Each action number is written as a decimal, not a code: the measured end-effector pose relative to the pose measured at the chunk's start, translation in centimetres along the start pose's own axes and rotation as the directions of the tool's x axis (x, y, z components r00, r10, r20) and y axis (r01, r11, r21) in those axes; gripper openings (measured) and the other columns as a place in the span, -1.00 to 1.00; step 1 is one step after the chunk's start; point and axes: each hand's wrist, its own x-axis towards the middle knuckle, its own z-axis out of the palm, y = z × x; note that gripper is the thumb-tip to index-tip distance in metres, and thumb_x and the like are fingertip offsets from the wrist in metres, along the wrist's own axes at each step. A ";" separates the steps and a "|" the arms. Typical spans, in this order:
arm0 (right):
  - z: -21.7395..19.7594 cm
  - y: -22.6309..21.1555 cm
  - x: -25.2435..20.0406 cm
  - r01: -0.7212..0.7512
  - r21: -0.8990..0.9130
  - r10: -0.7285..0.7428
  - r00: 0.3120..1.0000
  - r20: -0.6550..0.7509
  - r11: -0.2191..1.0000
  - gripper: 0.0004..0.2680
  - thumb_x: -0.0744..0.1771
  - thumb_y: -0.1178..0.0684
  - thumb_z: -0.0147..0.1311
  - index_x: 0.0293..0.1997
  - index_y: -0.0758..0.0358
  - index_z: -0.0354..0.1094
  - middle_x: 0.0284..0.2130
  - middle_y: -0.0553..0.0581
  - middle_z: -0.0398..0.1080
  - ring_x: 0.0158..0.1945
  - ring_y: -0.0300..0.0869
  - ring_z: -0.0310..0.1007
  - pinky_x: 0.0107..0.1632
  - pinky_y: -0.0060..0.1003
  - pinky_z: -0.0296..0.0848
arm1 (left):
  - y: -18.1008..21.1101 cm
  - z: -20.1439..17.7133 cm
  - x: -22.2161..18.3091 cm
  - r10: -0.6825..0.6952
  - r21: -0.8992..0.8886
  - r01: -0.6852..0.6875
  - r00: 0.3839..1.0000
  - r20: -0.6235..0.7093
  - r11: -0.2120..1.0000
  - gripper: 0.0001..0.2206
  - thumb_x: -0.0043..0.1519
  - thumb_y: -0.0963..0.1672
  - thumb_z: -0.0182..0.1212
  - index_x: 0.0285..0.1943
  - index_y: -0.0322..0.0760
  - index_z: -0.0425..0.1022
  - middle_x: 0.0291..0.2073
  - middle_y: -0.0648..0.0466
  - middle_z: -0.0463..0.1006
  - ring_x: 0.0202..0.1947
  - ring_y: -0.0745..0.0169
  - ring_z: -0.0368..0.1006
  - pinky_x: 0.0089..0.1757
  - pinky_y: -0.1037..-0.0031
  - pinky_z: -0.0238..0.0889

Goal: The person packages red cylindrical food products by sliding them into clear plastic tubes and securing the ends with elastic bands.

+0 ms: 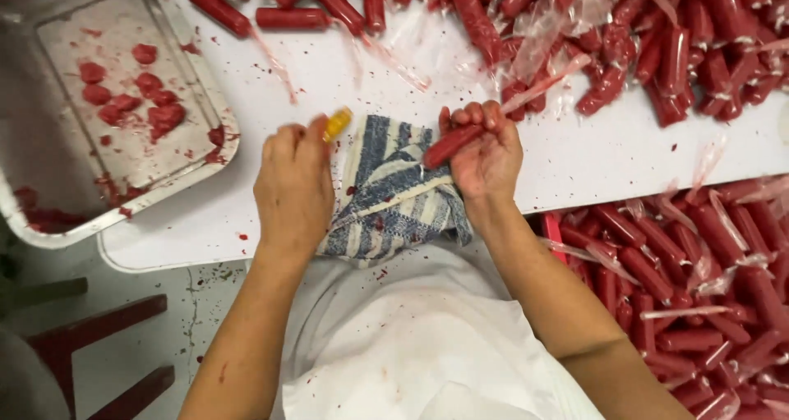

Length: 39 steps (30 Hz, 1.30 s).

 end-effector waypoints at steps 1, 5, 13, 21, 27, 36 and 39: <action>0.4 0.0 -0.4 0.004 0.006 -0.004 1.000 0.008 1.000 -0.87 0.31 0.03 -0.07 -0.45 0.05 0.08 -0.44 -0.04 0.24 -0.20 -0.19 0.45 0.30 -0.02 0.42 | 1.0 -1.0 -0.5 0.051 -0.058 -0.047 0.996 0.069 0.997 -0.78 0.32 -0.21 0.17 0.14 -0.36 0.51 -0.26 -0.10 0.45 -0.23 -0.06 0.44 -0.31 0.29 0.38; 0.6 0.2 -0.1 0.014 -0.005 -0.014 0.998 0.053 1.000 -0.90 0.31 0.05 -0.12 -0.43 0.04 0.09 -0.43 -0.02 0.24 -0.19 -0.19 0.45 0.31 -0.04 0.41 | 2.5 -0.4 -3.1 0.255 -0.160 -0.238 0.962 0.095 0.958 -0.77 0.35 -0.20 0.08 0.17 -0.32 0.45 -0.24 -0.07 0.40 -0.20 -0.05 0.41 -0.29 0.30 0.36; 0.0 0.2 0.4 0.026 -0.018 -0.025 0.998 0.065 0.999 -0.90 0.31 0.06 -0.15 -0.42 0.05 0.08 -0.43 -0.01 0.23 -0.19 -0.19 0.45 0.32 -0.03 0.40 | 4.8 0.6 -2.0 0.298 -0.146 -0.280 0.946 0.130 0.949 -0.80 0.35 -0.24 0.00 0.08 -0.37 0.49 -0.31 -0.09 0.43 -0.27 0.04 0.43 -0.30 0.41 0.32; 0.1 0.6 0.0 0.015 -0.022 -0.013 0.998 0.054 1.000 -0.88 0.33 0.04 -0.14 -0.42 0.06 0.06 -0.43 0.01 0.19 -0.19 -0.18 0.41 0.30 -0.04 0.40 | 3.4 1.4 -2.0 0.267 -0.184 -0.245 0.957 0.109 0.952 -0.80 0.36 -0.20 0.02 0.09 -0.31 0.50 -0.31 -0.04 0.40 -0.29 0.08 0.37 -0.29 0.46 0.28; 1.1 0.5 -0.6 0.098 -0.068 -0.098 0.995 0.006 0.993 -0.84 0.37 -0.01 -0.16 -0.43 0.05 0.04 -0.45 -0.02 0.15 -0.23 -0.18 0.36 0.23 -0.09 0.41 | 1.0 -1.3 1.9 0.292 -0.147 -0.307 0.950 -0.113 0.940 -0.77 0.29 -0.18 0.11 0.11 -0.31 0.49 -0.32 -0.11 0.38 -0.34 -0.19 0.37 -0.36 0.11 0.26; 6.6 -0.1 -5.0 0.349 -0.516 -0.062 0.868 0.492 0.782 -0.86 0.26 0.24 -0.31 -0.46 0.22 0.21 -0.42 0.15 0.28 -0.17 -0.01 0.35 0.31 0.09 0.14 | 8.3 -2.5 4.7 0.449 -0.530 -0.410 0.891 -0.061 0.742 -0.51 0.10 -0.23 0.19 0.29 -0.27 0.39 0.23 -0.05 0.43 0.33 -0.14 0.21 0.34 -0.16 -0.16; 7.1 -0.7 -5.4 0.505 -0.625 0.040 0.758 0.651 0.595 -0.83 0.30 0.20 -0.33 -0.36 0.22 0.26 -0.38 0.11 0.32 -0.04 -0.02 0.36 0.45 0.14 -0.06 | 8.8 -2.4 4.6 0.408 -0.666 -0.473 0.873 -0.266 0.577 -0.81 0.25 -0.27 -0.02 -0.16 -0.31 0.55 -0.21 0.03 0.62 0.02 -0.05 0.45 0.24 -0.12 0.02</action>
